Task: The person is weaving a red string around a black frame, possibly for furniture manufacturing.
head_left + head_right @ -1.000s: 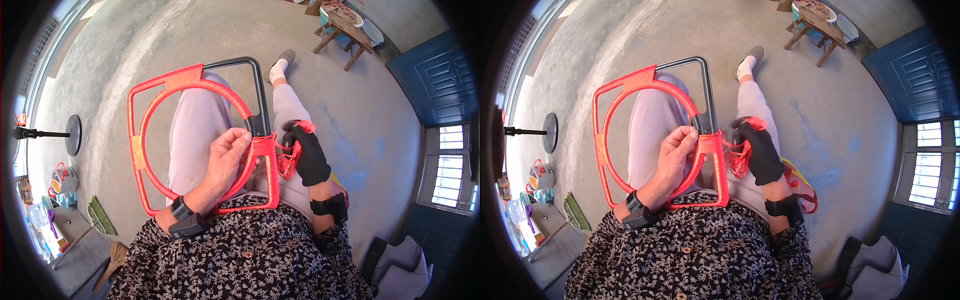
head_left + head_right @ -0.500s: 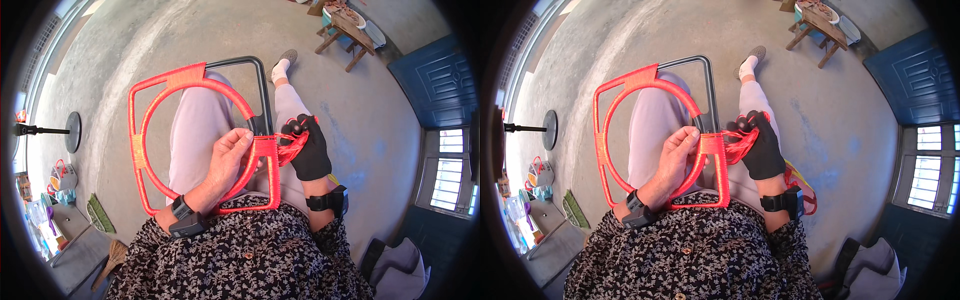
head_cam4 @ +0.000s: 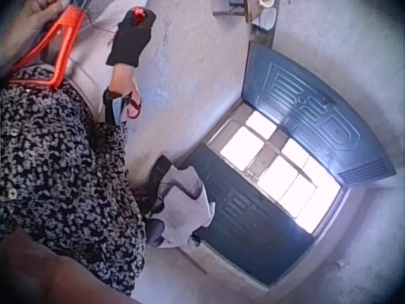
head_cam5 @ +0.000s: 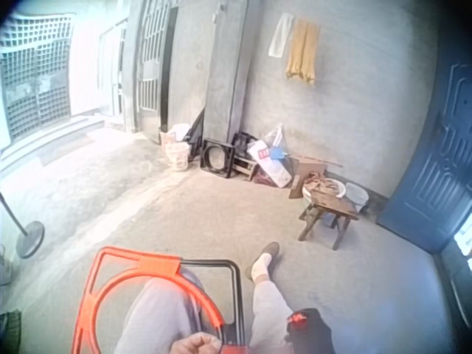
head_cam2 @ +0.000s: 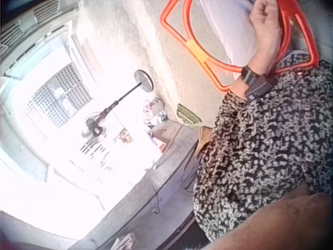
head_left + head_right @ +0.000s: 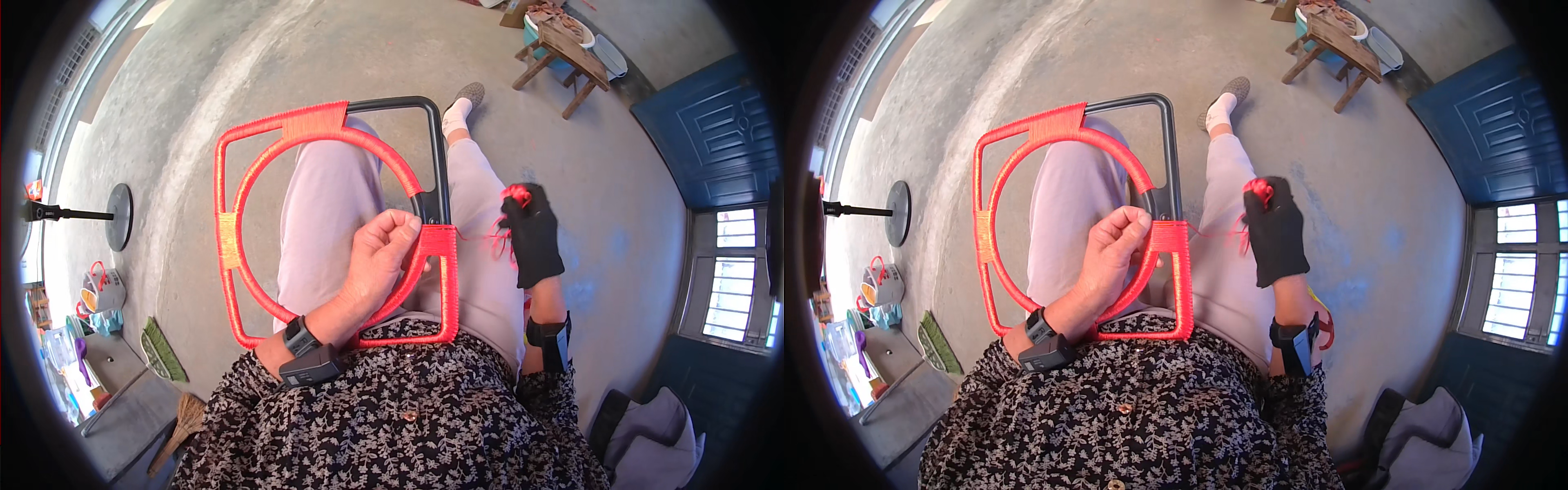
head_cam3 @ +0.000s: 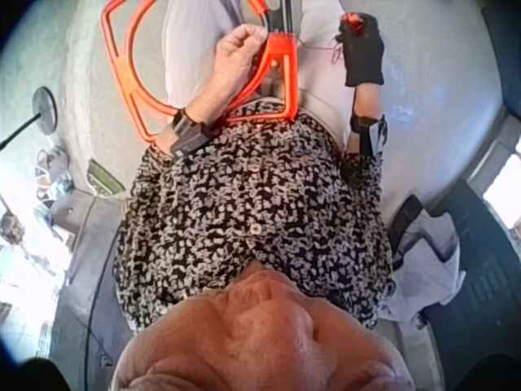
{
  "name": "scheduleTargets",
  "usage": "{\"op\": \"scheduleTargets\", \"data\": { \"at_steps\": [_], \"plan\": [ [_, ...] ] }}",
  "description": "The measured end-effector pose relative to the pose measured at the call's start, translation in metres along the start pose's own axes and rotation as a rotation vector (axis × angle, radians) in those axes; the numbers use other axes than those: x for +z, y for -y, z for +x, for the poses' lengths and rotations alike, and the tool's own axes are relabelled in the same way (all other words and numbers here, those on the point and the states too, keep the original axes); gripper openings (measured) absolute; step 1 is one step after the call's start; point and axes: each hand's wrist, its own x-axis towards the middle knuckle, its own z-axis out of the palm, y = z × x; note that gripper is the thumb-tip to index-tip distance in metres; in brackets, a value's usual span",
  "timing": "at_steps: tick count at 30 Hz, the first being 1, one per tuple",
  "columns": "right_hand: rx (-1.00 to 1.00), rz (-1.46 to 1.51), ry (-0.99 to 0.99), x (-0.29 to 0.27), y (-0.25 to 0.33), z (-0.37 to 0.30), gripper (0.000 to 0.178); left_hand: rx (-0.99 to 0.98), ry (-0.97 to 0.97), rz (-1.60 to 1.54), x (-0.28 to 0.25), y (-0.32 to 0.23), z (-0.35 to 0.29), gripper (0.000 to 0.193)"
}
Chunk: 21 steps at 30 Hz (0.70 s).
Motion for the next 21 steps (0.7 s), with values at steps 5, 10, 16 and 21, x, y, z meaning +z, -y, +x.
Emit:
{"op": "scheduleTargets", "data": {
  "at_steps": [5, 10, 16, 21],
  "plan": [
    [-1.083, -0.442, 0.047, 0.021, 0.046, -0.024, 0.033, 0.077, -0.031, -0.073, 0.001, -0.006, 0.000, 0.040],
    [-0.740, -0.097, 0.233, 0.029, 0.062, -0.047, 0.021, 0.157, -0.104, -0.056, -0.001, -0.004, 0.001, 0.026],
    [0.085, 0.496, 0.399, 0.020, 0.037, -0.028, 0.035, 0.268, -0.117, -0.049, -0.003, 0.007, 0.006, 0.010],
    [0.111, 0.571, 0.502, 0.025, 0.017, -0.018, 0.031, 0.181, -0.108, 0.100, -0.011, 0.004, 0.005, 0.014]
  ]
}}
